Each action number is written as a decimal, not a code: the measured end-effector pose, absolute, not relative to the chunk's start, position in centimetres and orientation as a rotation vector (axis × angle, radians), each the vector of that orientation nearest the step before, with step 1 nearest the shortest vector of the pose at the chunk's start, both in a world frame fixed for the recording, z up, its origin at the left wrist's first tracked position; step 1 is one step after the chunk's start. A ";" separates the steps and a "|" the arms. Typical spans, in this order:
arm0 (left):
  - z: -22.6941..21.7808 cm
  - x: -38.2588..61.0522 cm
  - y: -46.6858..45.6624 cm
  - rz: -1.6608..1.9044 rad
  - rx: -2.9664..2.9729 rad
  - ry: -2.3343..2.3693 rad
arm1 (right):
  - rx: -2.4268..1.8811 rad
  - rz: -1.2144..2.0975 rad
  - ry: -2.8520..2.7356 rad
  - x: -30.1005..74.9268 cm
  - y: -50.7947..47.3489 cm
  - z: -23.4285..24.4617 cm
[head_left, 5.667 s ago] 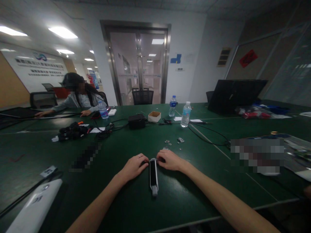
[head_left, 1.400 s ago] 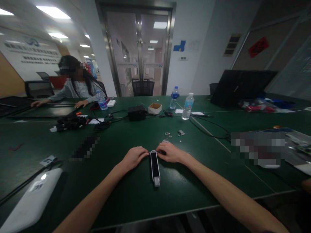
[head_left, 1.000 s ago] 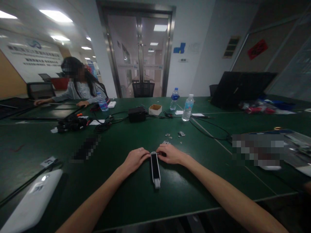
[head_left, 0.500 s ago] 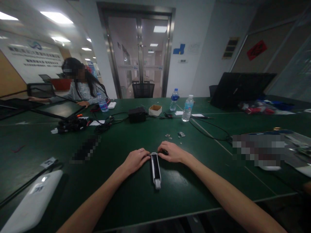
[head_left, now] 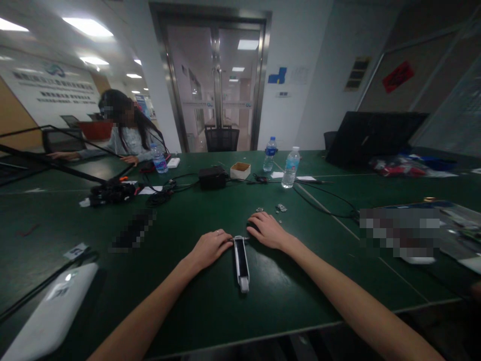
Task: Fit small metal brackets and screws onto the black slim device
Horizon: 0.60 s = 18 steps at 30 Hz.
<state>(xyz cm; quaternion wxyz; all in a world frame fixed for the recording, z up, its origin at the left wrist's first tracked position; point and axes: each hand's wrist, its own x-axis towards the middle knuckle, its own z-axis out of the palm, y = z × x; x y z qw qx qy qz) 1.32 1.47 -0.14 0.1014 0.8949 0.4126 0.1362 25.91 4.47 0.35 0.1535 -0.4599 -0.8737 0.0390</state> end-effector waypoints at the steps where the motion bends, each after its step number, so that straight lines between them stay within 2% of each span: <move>1: -0.2 1.3 1.5 0.406 2.649 1.212 | -1.342 0.119 -2.503 25.9 4.5 0.2; 7: -0.1 1.4 1.5 0.398 2.645 1.217 | -1.386 0.174 -2.511 26.0 4.6 -0.1; 18: 0.3 1.4 1.2 0.395 2.630 1.216 | -1.312 0.074 -2.564 26.0 4.8 0.2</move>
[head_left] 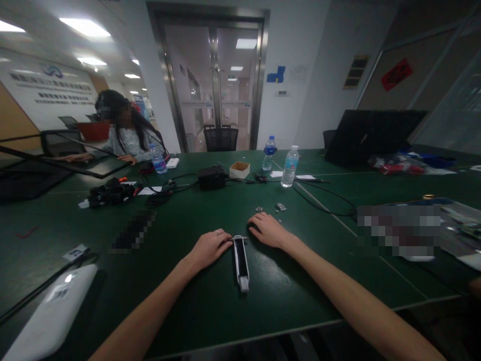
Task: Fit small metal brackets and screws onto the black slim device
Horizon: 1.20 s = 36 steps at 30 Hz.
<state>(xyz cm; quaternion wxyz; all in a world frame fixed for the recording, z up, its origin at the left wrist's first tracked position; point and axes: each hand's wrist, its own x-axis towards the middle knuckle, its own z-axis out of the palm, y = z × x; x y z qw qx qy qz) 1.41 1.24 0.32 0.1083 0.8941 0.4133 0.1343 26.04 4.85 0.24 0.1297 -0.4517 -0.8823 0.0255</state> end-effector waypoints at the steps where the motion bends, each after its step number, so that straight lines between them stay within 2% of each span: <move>1: 0.3 1.4 1.2 0.392 2.628 1.217 | -1.308 0.070 -2.570 26.0 4.8 0.3; 36: 0.6 2.2 1.3 0.250 2.616 1.280 | -1.314 0.020 -2.609 25.9 4.1 0.7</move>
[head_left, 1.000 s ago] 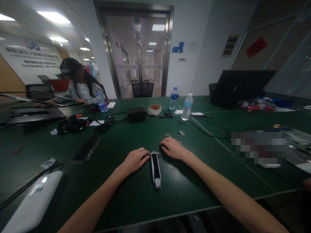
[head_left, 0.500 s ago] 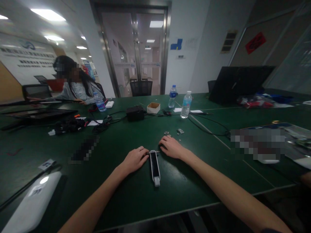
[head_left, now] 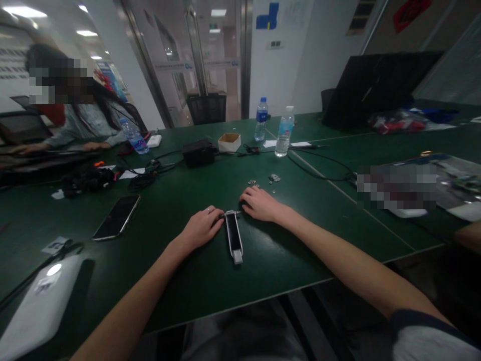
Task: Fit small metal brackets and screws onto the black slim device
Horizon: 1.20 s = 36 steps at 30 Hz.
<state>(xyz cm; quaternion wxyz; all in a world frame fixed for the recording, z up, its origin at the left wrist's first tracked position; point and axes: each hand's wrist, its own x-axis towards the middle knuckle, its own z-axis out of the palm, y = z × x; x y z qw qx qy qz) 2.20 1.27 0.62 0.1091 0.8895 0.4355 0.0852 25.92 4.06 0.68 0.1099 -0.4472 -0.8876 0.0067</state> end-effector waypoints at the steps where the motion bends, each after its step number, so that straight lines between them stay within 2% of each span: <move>1: 0.6 2.2 1.3 0.243 2.621 1.284 | -1.311 0.021 -2.616 26.0 4.0 0.7; 22: 0.5 2.1 1.2 0.304 2.627 1.274 | -1.256 0.018 -2.539 26.4 4.5 0.5; 30: -0.1 1.8 1.3 0.340 2.631 1.257 | -1.321 0.169 -2.518 26.6 5.3 0.1; 36: 0.2 1.9 1.0 0.339 2.617 1.277 | -1.269 0.154 -2.459 26.1 4.9 0.3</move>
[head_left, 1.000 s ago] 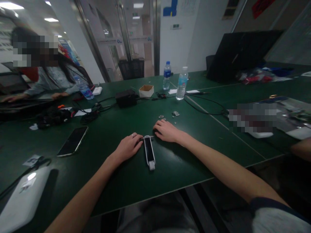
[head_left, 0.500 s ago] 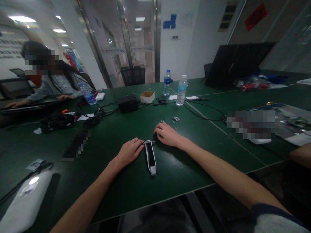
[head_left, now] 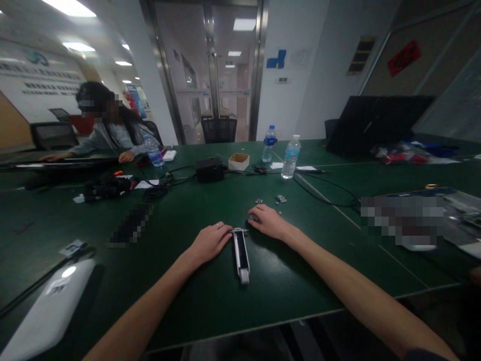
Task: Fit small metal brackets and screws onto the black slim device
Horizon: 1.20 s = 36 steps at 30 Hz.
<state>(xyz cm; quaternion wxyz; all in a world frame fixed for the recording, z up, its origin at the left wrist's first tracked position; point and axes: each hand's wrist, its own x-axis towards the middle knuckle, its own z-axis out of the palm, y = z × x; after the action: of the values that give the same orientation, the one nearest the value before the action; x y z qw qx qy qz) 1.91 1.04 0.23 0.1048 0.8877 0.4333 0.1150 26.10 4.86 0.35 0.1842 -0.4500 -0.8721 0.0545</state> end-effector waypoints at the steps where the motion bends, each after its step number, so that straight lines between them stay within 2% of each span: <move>1: 0.3 1.9 1.0 0.343 2.610 1.278 | -1.238 0.153 -2.442 26.0 4.8 0.4; 8: 0.7 1.9 0.8 0.380 2.567 1.313 | -1.006 0.179 -2.297 25.3 3.9 1.0; 17: 1.0 2.2 0.4 0.613 2.583 1.360 | -0.779 0.168 -2.253 24.3 3.1 0.7; 25: 1.1 2.2 -0.1 0.751 2.644 1.085 | -0.543 0.095 -2.174 23.0 1.7 1.0; 36: 2.0 3.4 -0.8 0.979 2.069 1.098 | -0.546 0.141 -2.134 22.3 1.1 0.8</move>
<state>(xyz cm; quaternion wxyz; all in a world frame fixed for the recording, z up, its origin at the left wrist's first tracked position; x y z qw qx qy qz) 3.43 -0.83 1.95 0.2969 0.7783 0.4131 0.3681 22.34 1.07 0.84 0.4504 -0.2207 -0.8632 0.0570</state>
